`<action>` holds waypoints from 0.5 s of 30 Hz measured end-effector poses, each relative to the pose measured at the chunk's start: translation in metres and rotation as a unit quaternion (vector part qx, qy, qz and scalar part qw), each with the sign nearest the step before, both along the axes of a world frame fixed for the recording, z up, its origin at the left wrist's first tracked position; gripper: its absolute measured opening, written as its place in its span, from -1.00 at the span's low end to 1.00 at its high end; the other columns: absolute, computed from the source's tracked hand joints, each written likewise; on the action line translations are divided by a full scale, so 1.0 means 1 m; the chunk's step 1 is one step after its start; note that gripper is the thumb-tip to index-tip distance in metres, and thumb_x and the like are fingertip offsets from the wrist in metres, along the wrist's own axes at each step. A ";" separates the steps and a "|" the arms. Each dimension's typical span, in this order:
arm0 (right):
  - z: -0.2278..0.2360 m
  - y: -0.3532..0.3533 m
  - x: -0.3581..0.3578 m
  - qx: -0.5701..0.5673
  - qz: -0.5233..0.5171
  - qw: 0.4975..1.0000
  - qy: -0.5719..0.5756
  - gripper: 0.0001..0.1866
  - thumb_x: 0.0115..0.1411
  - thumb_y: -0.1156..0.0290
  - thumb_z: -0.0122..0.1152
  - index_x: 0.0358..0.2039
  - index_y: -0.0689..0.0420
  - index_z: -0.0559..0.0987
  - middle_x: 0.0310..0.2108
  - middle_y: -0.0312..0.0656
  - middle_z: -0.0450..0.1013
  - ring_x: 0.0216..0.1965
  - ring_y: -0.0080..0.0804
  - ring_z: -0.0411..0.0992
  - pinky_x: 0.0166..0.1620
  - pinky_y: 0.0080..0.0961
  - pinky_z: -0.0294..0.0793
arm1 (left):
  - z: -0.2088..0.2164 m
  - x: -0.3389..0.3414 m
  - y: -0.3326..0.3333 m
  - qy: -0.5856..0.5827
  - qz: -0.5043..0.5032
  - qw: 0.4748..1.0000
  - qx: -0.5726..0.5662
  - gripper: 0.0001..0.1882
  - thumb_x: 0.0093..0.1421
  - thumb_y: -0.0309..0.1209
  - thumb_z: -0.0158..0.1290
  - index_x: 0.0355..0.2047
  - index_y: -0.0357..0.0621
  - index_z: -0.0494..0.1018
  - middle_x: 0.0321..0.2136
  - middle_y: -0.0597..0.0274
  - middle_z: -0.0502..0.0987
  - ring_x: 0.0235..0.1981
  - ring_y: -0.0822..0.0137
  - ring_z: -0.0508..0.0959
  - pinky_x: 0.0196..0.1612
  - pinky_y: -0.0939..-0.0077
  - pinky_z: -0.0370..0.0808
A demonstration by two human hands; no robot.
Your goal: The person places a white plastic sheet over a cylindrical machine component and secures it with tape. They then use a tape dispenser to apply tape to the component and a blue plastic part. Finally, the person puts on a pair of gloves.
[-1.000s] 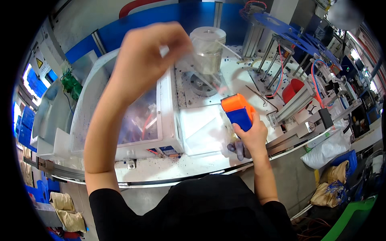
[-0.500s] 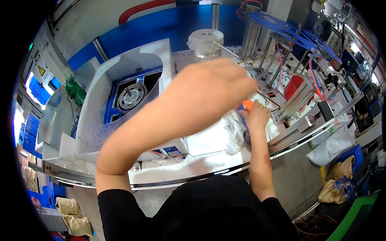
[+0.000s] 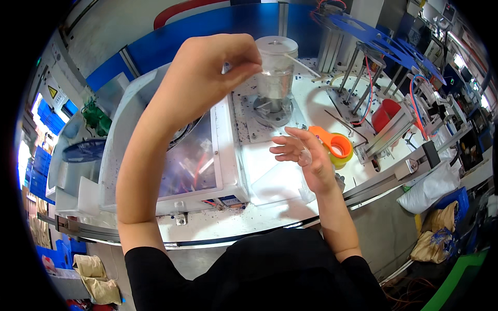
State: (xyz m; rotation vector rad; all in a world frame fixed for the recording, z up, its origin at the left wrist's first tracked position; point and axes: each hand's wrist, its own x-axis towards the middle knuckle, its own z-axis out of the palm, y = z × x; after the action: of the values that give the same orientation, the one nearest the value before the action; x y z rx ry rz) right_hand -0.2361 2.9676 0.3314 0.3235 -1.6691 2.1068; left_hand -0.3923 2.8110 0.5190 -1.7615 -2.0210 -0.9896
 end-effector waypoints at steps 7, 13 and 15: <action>-0.009 0.000 -0.008 -0.032 -0.023 0.997 -0.072 -0.57 0.24 0.30 0.14 0.06 0.25 0.39 0.05 0.04 0.41 -0.03 -0.18 0.50 -0.06 -0.38 0.51 | -0.008 -0.031 -0.005 -0.085 0.028 0.996 -0.009 -0.89 0.17 -0.50 0.13 -0.38 -0.29 0.45 -0.47 0.33 0.50 -0.38 0.53 0.47 -0.21 0.63 0.41; -0.006 -0.007 -0.023 -0.117 -0.071 0.990 -0.021 -0.68 0.29 0.34 0.06 -0.03 0.26 0.46 -0.06 0.00 0.49 -0.10 -0.19 0.53 -0.09 -0.43 0.52 | -0.019 -0.048 -0.004 -0.177 0.035 0.984 -0.012 -0.89 0.19 -0.47 0.12 -0.37 -0.27 0.46 -0.45 0.38 0.50 -0.36 0.56 0.46 -0.19 0.68 0.40; -0.006 -0.005 -0.028 -0.142 -0.060 0.988 -0.009 -0.68 0.30 0.35 0.03 -0.01 0.26 0.45 -0.10 -0.02 0.51 -0.14 -0.23 0.54 -0.11 -0.47 0.52 | -0.022 -0.054 -0.004 -0.201 0.035 0.979 -0.015 -0.89 0.19 -0.47 0.12 -0.37 -0.27 0.46 -0.45 0.38 0.49 -0.36 0.56 0.46 -0.19 0.68 0.40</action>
State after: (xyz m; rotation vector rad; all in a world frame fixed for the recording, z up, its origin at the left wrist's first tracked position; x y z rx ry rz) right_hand -0.2638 2.9622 0.3254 0.1122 -1.3367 2.2232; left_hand -0.4461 2.8068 0.4966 -1.5897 -2.3252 -1.3909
